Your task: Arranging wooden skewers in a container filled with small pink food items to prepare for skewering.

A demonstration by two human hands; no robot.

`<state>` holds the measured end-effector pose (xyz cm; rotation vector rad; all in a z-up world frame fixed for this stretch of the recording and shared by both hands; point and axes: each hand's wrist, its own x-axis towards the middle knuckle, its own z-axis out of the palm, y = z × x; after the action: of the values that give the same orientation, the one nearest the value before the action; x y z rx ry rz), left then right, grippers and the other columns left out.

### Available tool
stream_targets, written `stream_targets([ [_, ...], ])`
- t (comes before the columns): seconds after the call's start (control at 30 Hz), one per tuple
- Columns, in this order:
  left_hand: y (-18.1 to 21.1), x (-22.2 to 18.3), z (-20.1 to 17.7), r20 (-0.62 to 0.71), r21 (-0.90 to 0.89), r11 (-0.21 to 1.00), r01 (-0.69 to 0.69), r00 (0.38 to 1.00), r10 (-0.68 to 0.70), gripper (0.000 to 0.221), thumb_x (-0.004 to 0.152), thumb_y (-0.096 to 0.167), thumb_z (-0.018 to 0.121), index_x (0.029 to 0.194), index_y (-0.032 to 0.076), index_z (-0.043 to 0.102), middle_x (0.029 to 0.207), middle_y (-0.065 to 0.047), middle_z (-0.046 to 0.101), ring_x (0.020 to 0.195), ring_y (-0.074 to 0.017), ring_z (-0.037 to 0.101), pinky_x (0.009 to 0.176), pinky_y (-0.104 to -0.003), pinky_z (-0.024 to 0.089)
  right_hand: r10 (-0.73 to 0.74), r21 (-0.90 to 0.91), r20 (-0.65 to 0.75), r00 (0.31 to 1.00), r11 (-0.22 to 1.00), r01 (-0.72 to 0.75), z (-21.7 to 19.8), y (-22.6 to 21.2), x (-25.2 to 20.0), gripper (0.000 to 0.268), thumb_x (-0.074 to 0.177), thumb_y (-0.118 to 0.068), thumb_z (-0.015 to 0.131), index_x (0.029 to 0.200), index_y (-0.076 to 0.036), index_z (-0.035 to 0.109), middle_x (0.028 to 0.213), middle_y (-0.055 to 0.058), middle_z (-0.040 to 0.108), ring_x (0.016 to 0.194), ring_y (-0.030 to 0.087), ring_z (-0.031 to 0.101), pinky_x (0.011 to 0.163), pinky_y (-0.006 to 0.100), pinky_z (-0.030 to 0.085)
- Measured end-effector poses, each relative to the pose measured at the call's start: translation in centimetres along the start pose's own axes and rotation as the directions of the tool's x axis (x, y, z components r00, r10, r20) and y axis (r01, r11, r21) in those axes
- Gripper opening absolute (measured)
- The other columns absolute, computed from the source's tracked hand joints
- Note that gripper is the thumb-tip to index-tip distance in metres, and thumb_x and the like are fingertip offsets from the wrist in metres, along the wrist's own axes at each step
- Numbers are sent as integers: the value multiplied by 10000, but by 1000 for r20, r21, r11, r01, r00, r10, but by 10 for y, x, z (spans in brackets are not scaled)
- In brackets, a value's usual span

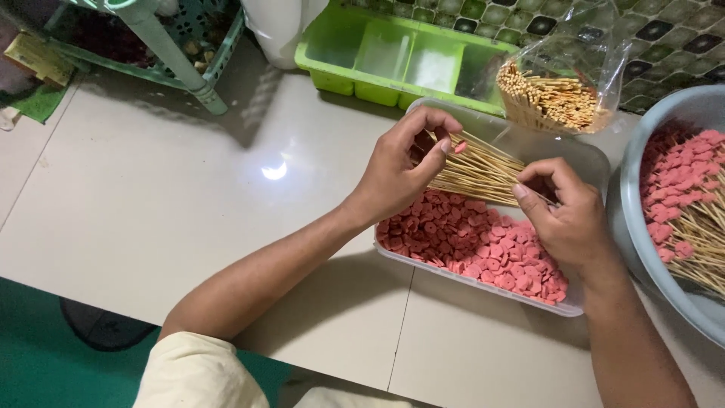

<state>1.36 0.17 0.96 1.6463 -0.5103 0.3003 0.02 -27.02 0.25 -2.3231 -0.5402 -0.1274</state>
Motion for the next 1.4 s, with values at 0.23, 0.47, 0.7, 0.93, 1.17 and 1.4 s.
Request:
stream_targets([
  [0.23,13,-11,10,74,144,956,-255,966,246,219,927,-98,541,1069,55,606,1035,-102,664,918,-202,650,730,-276,592,58,77,-54,997,996,-53,1,0,1,92,1056,-72,642,1132,-26,617,1027,70,638,932,171,593,859,306,484],
  [0.47,3,-55,47,616,384,800,-461,774,151,167,957,277,615,1025,126,628,997,-74,654,798,-337,699,518,-517,511,0,-50,-19,1000,999,-1,4,-3,11,69,1041,-56,642,1093,-11,643,1029,97,652,950,209,603,871,334,476],
  [0.7,-2,-52,46,723,345,851,-395,690,27,217,1006,294,539,952,106,633,862,-78,676,714,-326,682,469,-508,487,-168,-211,165,972,957,201,3,-35,41,62,1026,-79,646,1027,-20,660,984,103,660,895,236,615,797,366,470],
  [0.93,-3,-58,47,671,400,835,-377,742,14,280,958,372,535,1006,158,709,923,-87,722,849,-353,748,684,-515,615,-177,-44,84,981,982,181,32,18,53,140,918,-42,746,1054,-57,716,907,155,657,903,360,680,823,455,527],
  [1.17,-5,-56,50,658,495,800,-340,748,-89,461,983,466,447,1154,123,703,1080,-173,730,1099,-404,703,844,-543,594,-152,-123,110,982,979,165,38,18,52,124,943,-90,756,1065,-105,738,927,125,666,945,364,688,842,442,529],
  [1.4,4,-53,44,676,512,803,-306,721,-156,505,1004,464,407,1242,115,683,1132,-207,722,1149,-411,680,898,-564,576,-127,-134,146,981,980,147,41,14,54,98,973,-123,742,1071,-125,733,937,117,659,942,359,683,846,438,532],
])
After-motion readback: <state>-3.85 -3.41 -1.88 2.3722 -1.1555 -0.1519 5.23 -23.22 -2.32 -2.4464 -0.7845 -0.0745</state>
